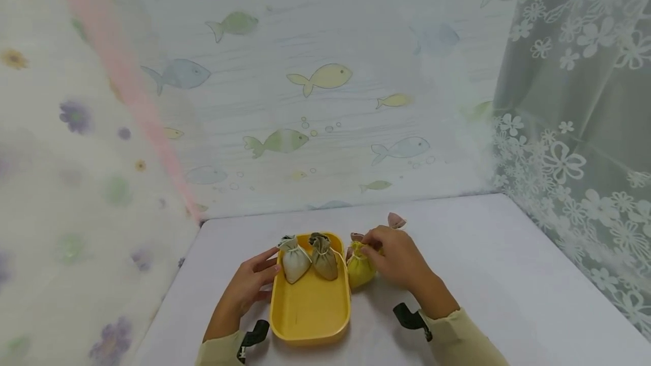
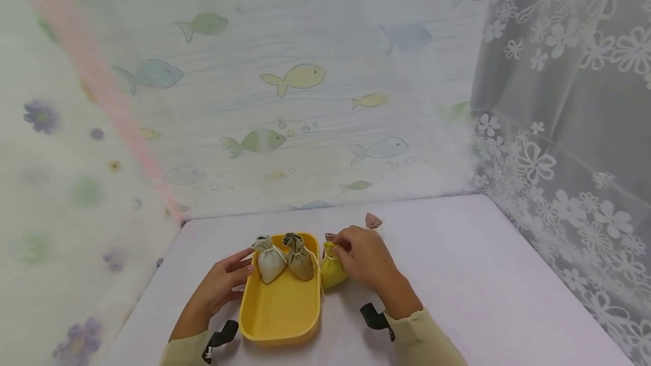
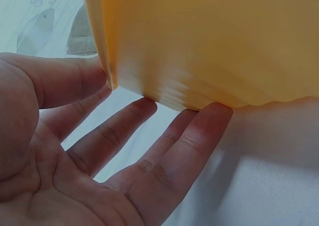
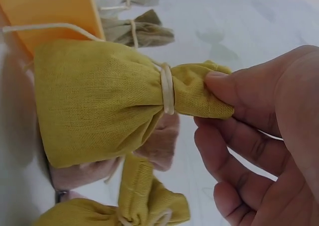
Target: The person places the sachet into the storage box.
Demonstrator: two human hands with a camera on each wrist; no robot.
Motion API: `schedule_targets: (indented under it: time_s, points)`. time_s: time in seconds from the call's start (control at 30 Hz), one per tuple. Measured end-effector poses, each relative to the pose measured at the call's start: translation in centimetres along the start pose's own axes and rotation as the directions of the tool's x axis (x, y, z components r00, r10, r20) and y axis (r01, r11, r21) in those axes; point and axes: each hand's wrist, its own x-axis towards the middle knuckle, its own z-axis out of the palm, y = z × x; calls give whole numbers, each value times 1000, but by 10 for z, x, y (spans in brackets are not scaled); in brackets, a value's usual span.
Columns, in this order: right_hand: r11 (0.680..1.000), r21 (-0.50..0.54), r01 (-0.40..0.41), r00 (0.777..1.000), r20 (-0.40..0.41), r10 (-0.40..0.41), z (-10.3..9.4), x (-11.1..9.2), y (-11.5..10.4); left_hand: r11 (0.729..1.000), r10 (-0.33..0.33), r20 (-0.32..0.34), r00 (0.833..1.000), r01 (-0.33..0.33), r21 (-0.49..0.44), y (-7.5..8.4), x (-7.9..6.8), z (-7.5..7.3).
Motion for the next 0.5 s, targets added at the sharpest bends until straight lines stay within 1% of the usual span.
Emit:
schedule_targets:
  time_s: [0.17, 0.33, 0.5]
  points:
    - [999, 33, 2, 1000, 7, -2, -5, 2, -3, 1000, 8, 4, 1000, -8, -11, 1, 0, -3]
    - [1000, 22, 17, 1000, -1, -17, -10, 3, -8, 1000, -3, 9, 1000, 4, -28, 0, 1, -3]
    - [998, -5, 56, 998, -21, -56, -15, 5, -13, 1000, -7, -1, 1000, 7, -26, -2, 1, 1]
